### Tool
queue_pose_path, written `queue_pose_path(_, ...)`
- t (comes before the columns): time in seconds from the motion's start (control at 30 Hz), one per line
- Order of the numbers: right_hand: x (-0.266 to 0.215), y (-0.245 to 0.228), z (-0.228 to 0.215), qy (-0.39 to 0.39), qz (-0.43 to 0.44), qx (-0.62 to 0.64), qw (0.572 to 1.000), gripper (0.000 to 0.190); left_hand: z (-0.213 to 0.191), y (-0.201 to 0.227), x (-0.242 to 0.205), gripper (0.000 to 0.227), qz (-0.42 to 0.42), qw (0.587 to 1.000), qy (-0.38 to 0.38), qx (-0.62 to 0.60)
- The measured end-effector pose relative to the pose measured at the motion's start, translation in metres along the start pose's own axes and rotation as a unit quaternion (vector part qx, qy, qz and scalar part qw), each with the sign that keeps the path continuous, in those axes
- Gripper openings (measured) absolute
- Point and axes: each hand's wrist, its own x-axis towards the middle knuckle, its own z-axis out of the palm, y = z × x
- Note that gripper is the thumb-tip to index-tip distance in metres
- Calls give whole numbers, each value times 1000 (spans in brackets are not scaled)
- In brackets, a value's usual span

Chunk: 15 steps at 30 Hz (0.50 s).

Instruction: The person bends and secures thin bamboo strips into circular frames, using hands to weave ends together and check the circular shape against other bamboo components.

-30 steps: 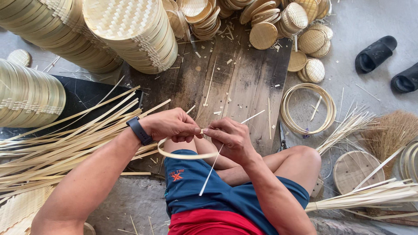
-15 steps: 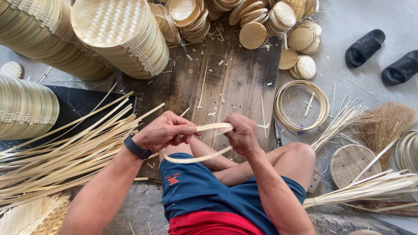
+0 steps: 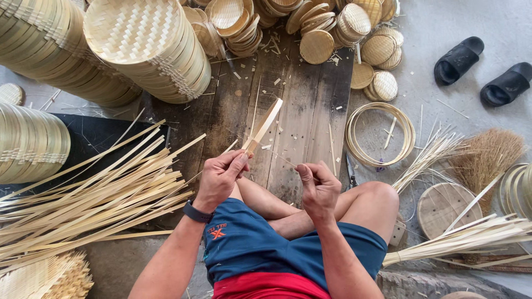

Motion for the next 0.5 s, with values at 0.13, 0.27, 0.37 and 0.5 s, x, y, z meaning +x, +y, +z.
queue_pose_path(0.13,0,2,-7,2,-17,-58,998,20,-1,-1,-1,25,-9,1000,12,-13)
queue_pose_path(0.27,-2,6,-14,-22,5,-42,999,20,-3,0,1,24,1,1000,13,-17)
queue_pose_path(0.37,-3,14,-18,-32,-1,-39,999,21,-2,0,2,24,-1,1000,10,4)
queue_pose_path(0.5,-5,23,-22,-10,85,1,996,24,4,0,4,25,-9,1000,5,3)
